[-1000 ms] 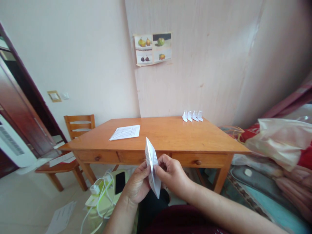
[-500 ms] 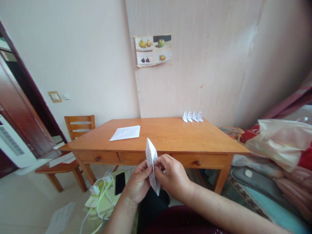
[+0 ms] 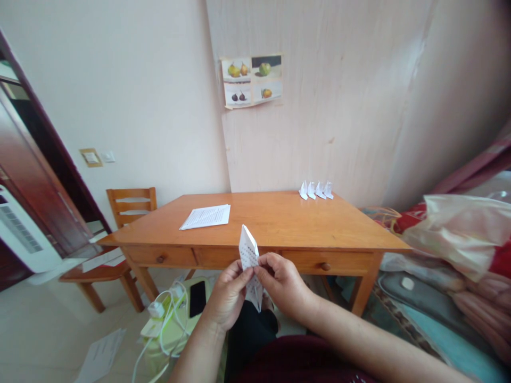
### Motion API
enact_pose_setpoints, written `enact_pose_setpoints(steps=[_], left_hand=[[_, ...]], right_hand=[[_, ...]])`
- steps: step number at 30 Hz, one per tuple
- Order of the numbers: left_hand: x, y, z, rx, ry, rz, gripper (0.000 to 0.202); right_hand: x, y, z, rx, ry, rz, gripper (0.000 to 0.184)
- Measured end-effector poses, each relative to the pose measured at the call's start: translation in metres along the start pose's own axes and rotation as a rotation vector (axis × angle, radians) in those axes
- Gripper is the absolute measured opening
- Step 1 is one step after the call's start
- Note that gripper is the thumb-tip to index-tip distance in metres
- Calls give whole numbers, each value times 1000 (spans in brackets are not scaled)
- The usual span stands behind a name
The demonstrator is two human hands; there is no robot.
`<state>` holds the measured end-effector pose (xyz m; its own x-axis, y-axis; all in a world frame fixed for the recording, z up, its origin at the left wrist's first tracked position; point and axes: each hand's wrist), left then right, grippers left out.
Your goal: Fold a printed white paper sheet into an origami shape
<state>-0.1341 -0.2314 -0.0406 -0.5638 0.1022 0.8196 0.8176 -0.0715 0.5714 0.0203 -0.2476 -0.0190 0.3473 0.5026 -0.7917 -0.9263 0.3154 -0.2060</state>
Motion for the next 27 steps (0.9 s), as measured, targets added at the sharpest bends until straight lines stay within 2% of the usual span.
enact_pose_setpoints(steps=[4,8,15,20,27], left_hand=[[0,1,-1,-4,1,4,21],[-1,-1,0,-12,-7,-5,19],[-1,0,0,37,36,5,19],[0,3,-1,58,33,15,20],[-2,7,-2,96,14,3,23]], right_hand=[[7,3,-1,29,53,51,5],[9,3,-2,90,92,35,15],[6,0,-5,-69,180,103,26],[13,2,-7,-52,223,155,33],[22,3,-7,-104,280,312,40]])
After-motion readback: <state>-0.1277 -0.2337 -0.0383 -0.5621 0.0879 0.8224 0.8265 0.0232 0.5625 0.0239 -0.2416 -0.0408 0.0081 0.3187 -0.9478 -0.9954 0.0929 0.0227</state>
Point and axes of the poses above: each hand's wrist, its own z-axis towards the middle knuckle, its own y-axis out of the palm, x = y × z, and after that the axes turned 15 degrees about x, right-handed
